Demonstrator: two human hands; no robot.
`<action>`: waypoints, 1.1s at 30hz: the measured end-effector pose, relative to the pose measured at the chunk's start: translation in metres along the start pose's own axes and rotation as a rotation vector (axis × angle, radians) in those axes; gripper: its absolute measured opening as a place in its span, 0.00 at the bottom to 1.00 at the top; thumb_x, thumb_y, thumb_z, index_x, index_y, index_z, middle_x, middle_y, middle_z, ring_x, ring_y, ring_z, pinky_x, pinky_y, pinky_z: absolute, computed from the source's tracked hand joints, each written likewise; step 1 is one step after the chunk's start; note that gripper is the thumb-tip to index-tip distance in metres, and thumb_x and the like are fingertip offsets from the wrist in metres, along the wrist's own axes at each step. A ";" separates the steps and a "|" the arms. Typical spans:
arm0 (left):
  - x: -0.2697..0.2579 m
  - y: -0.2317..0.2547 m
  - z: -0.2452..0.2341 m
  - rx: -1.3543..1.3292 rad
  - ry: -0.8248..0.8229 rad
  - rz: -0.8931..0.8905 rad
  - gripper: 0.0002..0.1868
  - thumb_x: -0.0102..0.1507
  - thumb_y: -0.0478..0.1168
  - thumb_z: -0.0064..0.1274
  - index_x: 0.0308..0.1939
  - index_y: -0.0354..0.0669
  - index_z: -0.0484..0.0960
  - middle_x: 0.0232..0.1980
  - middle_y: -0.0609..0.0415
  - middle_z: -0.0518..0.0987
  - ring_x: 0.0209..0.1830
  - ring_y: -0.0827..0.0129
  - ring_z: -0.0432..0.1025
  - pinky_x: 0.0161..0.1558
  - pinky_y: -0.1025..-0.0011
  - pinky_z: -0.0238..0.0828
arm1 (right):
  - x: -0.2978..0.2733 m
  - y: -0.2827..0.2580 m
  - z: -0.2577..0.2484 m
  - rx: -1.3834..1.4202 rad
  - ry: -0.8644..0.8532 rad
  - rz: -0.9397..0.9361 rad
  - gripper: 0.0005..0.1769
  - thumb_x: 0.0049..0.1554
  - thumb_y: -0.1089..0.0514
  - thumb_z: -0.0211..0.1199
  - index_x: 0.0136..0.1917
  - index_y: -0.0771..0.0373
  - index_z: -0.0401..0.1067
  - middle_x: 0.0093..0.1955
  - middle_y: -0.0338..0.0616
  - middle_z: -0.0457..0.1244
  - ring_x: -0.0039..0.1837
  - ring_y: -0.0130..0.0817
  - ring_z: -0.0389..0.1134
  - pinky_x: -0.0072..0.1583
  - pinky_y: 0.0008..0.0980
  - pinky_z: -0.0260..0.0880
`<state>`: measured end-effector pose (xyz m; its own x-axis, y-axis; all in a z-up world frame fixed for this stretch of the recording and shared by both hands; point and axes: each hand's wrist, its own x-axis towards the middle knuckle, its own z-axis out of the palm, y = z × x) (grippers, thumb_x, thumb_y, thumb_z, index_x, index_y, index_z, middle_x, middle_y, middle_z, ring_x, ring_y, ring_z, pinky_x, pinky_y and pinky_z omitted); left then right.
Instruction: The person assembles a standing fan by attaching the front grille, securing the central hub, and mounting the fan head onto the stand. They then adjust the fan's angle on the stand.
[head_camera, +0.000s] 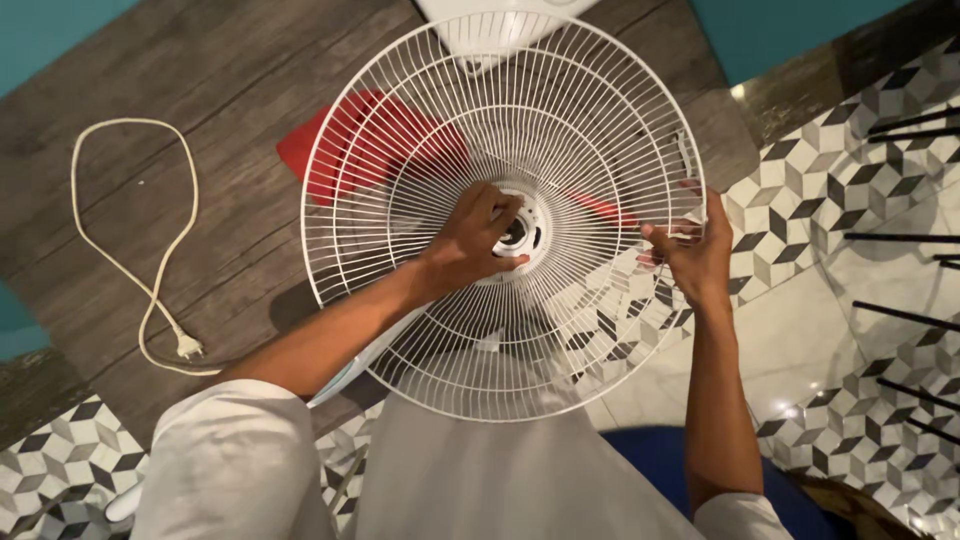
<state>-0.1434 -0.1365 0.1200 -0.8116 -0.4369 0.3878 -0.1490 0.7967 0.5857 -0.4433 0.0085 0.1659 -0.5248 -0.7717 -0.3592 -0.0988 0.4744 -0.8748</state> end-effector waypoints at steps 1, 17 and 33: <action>0.001 0.001 0.000 0.028 0.006 0.037 0.40 0.50 0.53 0.73 0.56 0.27 0.79 0.58 0.43 0.68 0.64 0.49 0.63 0.67 0.52 0.65 | 0.001 0.001 -0.001 -0.013 -0.009 -0.031 0.39 0.55 0.72 0.70 0.75 0.61 0.58 0.44 0.48 0.67 0.43 0.32 0.72 0.42 0.34 0.80; 0.047 -0.051 0.023 -0.394 -0.238 0.547 0.39 0.43 0.49 0.74 0.50 0.22 0.80 0.50 0.43 0.69 0.53 0.54 0.65 0.57 0.59 0.69 | 0.005 0.000 -0.005 -0.069 -0.002 -0.023 0.39 0.54 0.72 0.69 0.75 0.61 0.57 0.41 0.46 0.66 0.42 0.31 0.71 0.39 0.32 0.78; -0.010 0.033 -0.011 0.176 0.052 0.021 0.37 0.46 0.49 0.74 0.54 0.39 0.74 0.57 0.41 0.70 0.60 0.49 0.63 0.63 0.52 0.66 | -0.013 0.002 0.005 -0.038 0.010 -0.094 0.37 0.56 0.73 0.68 0.74 0.63 0.57 0.46 0.48 0.68 0.45 0.33 0.73 0.42 0.33 0.80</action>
<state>-0.1338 -0.1101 0.1430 -0.7859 -0.4371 0.4373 -0.2330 0.8645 0.4454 -0.4324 0.0168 0.1674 -0.5198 -0.8097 -0.2726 -0.1801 0.4157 -0.8915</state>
